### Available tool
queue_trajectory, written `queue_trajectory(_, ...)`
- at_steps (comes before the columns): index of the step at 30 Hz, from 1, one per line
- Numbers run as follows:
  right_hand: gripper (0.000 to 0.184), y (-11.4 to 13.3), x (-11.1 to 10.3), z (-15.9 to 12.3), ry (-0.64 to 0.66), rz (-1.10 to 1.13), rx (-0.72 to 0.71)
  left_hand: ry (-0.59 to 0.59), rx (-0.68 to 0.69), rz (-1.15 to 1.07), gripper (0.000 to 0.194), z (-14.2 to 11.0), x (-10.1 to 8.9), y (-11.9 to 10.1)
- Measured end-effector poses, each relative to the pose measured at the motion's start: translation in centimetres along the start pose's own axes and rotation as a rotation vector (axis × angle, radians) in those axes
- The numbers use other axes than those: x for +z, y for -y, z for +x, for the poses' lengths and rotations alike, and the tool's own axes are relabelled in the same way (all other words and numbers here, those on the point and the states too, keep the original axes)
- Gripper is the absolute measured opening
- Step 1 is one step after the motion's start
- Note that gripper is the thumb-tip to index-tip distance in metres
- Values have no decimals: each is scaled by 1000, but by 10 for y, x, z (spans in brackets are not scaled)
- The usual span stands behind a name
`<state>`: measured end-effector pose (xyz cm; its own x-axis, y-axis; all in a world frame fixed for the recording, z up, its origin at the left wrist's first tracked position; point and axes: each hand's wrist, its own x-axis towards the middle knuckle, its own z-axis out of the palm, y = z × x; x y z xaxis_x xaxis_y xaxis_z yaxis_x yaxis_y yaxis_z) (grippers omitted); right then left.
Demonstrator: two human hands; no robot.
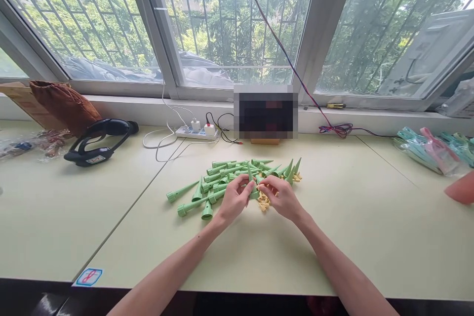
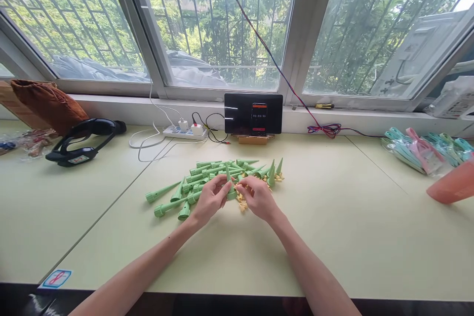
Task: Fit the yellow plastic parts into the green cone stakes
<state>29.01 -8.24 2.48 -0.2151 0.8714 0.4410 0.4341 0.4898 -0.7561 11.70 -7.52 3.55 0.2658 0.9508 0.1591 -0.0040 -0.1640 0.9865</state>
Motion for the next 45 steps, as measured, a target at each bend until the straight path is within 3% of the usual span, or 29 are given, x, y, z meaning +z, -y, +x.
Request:
queue_trajectory(9, 29, 0, 2, -1, 39, 27, 72, 54, 83, 67, 27, -1, -1, 9)
queue_trajectory(21, 48, 0, -1, 3, 205, 438, 442, 21, 361, 398, 16, -2, -3, 18)
queue_trajectory(26, 47, 0, 3, 3, 140, 472, 374, 53, 169, 161, 22, -1, 0, 11)
queue_trajectory(30, 33, 4, 4, 1, 24, 404, 255, 24, 14, -26, 30, 1, -1, 1)
queue_trajectory(33, 25, 8, 1, 1, -3, 361, 197, 37, -34, -96, 34, 3, -3, -1)
queue_trajectory(45, 21, 7, -3, 1, -53, 307, 51, 162, -196, -318, 36, 3, -3, 2)
